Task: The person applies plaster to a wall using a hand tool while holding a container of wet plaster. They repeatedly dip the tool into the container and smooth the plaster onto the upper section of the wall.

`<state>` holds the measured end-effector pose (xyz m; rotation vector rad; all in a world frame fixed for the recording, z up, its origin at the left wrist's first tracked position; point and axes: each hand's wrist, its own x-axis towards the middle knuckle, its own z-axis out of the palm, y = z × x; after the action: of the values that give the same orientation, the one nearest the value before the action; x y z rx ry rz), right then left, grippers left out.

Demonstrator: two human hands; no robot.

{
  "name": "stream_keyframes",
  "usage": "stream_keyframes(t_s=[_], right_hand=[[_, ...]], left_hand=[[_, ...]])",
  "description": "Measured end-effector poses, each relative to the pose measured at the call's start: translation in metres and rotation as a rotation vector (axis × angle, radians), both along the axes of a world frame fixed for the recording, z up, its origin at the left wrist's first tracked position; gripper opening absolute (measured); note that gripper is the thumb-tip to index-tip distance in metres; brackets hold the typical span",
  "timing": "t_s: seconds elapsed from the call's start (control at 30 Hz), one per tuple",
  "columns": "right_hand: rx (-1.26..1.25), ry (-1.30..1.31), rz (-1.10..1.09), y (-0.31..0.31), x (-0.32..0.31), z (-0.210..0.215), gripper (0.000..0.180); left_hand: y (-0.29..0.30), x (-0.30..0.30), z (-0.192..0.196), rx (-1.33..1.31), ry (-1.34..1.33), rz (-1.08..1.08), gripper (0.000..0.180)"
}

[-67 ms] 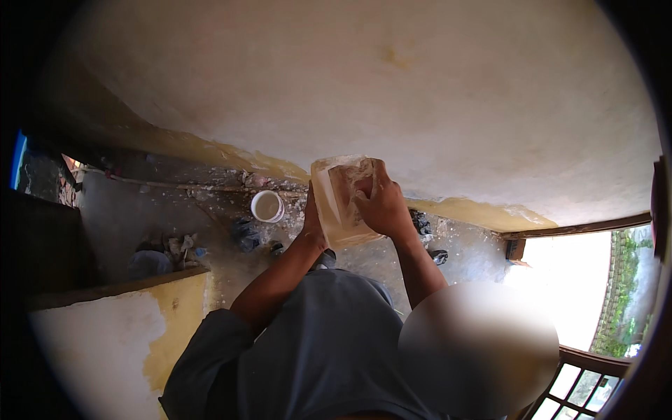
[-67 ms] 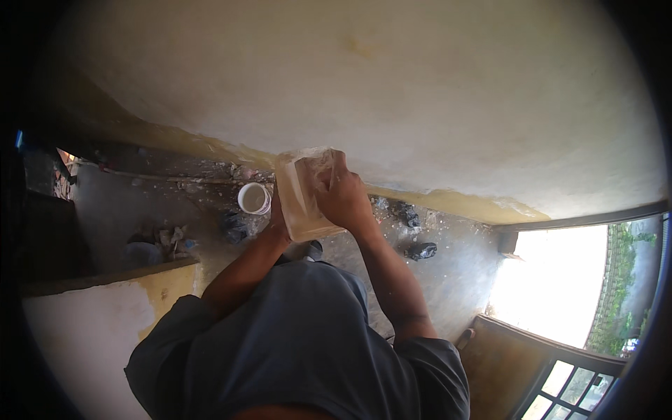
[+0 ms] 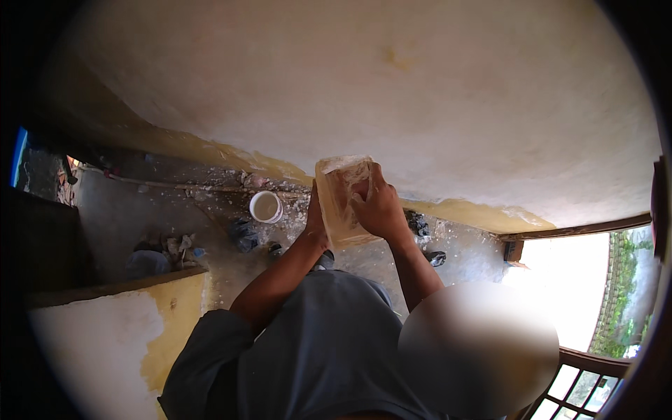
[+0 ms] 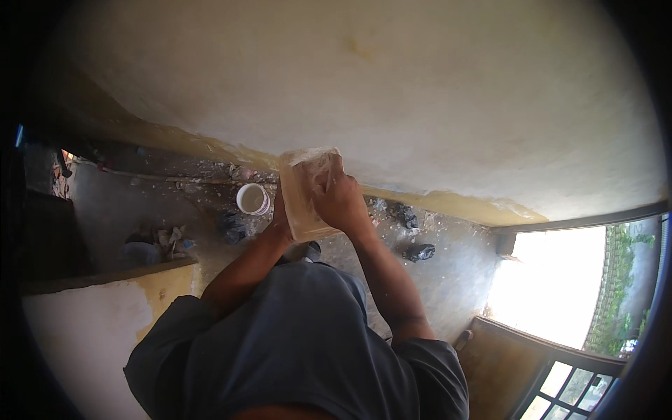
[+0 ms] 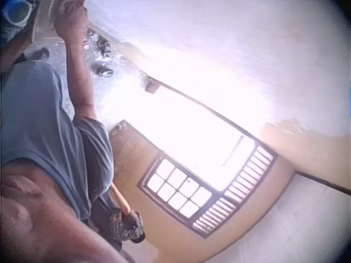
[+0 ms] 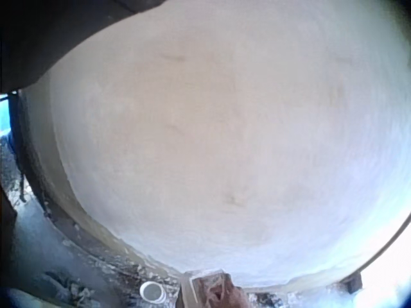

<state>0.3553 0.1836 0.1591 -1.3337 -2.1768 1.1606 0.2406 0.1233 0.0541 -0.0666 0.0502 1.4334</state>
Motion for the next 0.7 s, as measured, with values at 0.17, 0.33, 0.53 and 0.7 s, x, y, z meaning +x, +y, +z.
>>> stream_keyframes(t_s=[0.17, 0.33, 0.53, 0.7], right_hand=[[0.07, 0.126, 0.041, 0.001, 0.004, -0.023, 0.066], [-0.129, 0.442, -0.04, 0.017, 0.023, -0.019, 0.045], [-0.155, 0.412, -0.172, 0.032, 0.044, 0.009, 0.035], [-0.293, 0.587, -0.232, 0.043, 0.065, -0.018, 0.035]], left_hand=[[0.009, 0.009, -0.021, -0.026, 0.308, 0.121, 0.069], [0.005, 0.008, 0.009, -0.011, 0.088, 0.01, 0.068], [0.01, 0.003, 0.047, 0.087, -0.131, -0.071, 0.062], [0.015, 0.006, 0.07, 0.08, -0.016, -0.098, 0.058]])
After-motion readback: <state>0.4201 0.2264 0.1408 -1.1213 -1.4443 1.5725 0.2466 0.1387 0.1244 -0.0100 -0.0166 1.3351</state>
